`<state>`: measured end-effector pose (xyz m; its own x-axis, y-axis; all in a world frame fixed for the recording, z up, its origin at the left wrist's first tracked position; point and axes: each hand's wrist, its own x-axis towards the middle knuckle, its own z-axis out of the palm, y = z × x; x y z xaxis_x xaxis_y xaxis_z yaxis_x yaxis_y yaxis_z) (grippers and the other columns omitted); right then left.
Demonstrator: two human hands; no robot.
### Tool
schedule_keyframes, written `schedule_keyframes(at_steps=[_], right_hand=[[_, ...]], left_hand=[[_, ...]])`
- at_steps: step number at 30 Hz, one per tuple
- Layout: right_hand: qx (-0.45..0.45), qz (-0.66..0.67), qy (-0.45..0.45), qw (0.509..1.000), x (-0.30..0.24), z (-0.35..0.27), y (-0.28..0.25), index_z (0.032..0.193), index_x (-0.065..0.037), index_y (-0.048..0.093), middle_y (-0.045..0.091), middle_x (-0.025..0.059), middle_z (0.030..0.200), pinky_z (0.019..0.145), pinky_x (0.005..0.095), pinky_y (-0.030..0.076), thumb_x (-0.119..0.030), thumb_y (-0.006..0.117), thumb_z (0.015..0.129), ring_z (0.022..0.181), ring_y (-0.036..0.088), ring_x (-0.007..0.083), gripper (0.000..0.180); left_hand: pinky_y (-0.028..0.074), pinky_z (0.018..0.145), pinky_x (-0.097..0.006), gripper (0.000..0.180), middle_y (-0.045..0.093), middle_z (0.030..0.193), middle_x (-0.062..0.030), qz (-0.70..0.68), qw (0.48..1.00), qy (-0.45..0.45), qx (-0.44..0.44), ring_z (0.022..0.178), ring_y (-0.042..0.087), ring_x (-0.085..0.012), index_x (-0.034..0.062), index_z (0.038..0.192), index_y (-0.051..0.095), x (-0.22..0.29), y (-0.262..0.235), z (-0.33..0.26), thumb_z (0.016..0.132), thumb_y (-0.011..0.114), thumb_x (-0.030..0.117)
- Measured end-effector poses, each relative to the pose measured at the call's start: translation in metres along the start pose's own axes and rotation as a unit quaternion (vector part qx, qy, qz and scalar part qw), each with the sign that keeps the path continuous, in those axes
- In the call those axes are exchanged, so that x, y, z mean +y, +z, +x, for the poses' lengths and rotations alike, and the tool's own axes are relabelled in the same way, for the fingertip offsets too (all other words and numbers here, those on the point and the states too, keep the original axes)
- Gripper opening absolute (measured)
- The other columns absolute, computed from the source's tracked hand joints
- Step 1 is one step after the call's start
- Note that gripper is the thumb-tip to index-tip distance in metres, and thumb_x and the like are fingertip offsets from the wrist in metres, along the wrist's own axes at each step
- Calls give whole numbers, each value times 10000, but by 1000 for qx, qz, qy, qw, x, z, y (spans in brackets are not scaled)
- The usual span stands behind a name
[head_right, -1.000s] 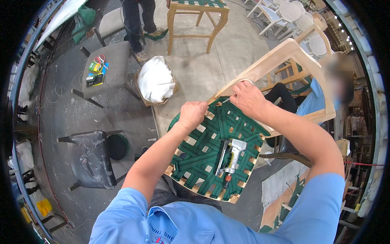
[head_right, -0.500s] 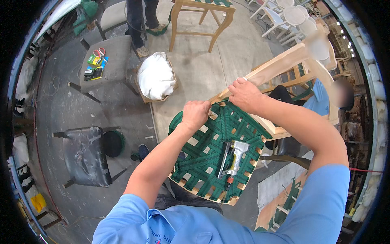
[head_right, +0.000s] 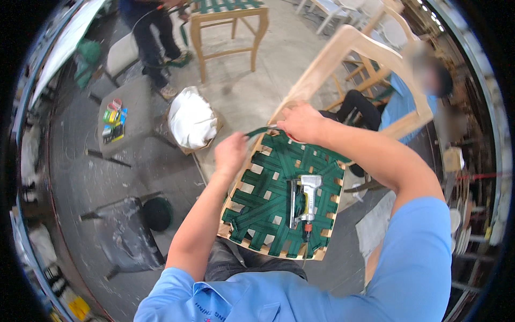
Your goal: The person weaves green webbing straps across the back of a wooden chair frame, using a staple gun to secure the straps in place. The person repeatedly pulls, aligns, and staples the webbing to form horizontal bands on the chair back.
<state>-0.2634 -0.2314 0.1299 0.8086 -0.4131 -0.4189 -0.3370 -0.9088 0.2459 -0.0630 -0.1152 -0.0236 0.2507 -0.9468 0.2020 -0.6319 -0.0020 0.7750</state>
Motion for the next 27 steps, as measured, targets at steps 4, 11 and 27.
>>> schedule_keyframes(at_steps=[4,11,27], right_hand=[[110,265,249,925,-39,-111,22,1274,-185,655,679,158,1042,812,516,558,-379,777,892,975,700,415,446],[130,389,641,649,-199,-224,162,1391,-132,617,651,181,1233,968,494,539,-223,788,892,1136,654,410,536],[398,529,651,372,-272,-156,102,1227,-54,747,737,136,1123,896,370,570,-167,761,925,975,728,276,322]], left_hand=[[531,699,-416,164,702,800,-160,-79,992,-102,-13,717,675,-302,34,982,687,-29,-65,-31,1014,665,194],[551,920,-328,196,739,1169,-121,-439,837,-266,-190,1051,705,-196,2,1190,637,-41,-156,-101,999,614,41],[518,766,-239,155,745,937,7,-253,886,66,-383,821,637,-64,-35,1116,741,100,-214,37,1011,695,67]])
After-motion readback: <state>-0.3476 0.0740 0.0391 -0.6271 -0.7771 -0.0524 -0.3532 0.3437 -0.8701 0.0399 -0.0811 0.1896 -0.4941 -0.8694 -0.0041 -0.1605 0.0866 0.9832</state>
